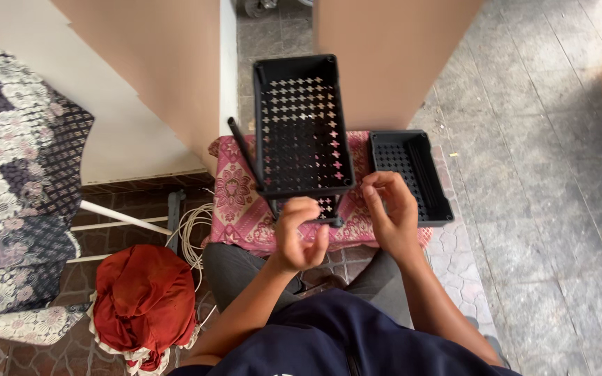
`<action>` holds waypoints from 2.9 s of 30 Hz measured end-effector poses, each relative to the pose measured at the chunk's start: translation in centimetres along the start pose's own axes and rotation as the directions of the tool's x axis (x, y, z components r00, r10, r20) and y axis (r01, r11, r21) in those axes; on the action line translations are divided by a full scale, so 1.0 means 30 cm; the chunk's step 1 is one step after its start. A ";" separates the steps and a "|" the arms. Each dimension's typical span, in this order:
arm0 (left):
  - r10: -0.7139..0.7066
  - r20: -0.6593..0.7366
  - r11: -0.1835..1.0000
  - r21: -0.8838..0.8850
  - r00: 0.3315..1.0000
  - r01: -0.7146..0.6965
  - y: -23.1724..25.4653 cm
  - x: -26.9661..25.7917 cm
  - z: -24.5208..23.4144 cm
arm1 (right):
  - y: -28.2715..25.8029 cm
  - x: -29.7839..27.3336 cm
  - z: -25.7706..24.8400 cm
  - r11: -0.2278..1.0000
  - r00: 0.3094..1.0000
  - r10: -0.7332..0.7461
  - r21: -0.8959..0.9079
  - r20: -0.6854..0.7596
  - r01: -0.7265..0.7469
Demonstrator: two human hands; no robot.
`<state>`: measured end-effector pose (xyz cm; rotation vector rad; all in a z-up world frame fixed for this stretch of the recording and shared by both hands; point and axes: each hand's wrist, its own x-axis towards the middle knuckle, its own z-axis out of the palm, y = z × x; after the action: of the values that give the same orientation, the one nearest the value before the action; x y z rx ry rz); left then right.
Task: The person assembles a black plastic rolling cart by inserting legs into a perforated tray, attaching side panels, and fitting a second tray on top. The person handles trays, legs, and panels, then positions the assembled unit upright.
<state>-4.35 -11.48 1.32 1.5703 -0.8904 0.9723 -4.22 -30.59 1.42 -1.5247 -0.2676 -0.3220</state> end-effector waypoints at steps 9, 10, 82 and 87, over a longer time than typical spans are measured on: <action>-0.554 0.514 0.758 -0.014 0.655 0.652 -0.161 -0.207 0.377 | 0.365 -0.001 -0.335 0.861 0.967 0.219 -0.440 -0.131 -0.254; -0.531 0.529 0.781 0.001 0.662 0.625 -0.199 -0.247 0.416 | 0.428 -0.007 -0.373 0.821 0.960 0.245 -0.498 -0.136 -0.280; -0.151 0.199 0.912 0.405 0.968 0.059 -0.056 0.003 0.145 | -0.205 0.156 -0.191 0.652 0.913 -0.357 0.647 -0.197 0.395; -0.331 0.351 0.774 0.632 0.876 0.039 -0.116 0.026 0.140 | -0.135 0.208 -0.031 0.604 0.940 -0.296 0.730 -0.169 0.322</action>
<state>-0.29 -14.99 0.15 2.4726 -0.7221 0.7958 0.06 -31.84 7.46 -0.6275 -0.5706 -0.4409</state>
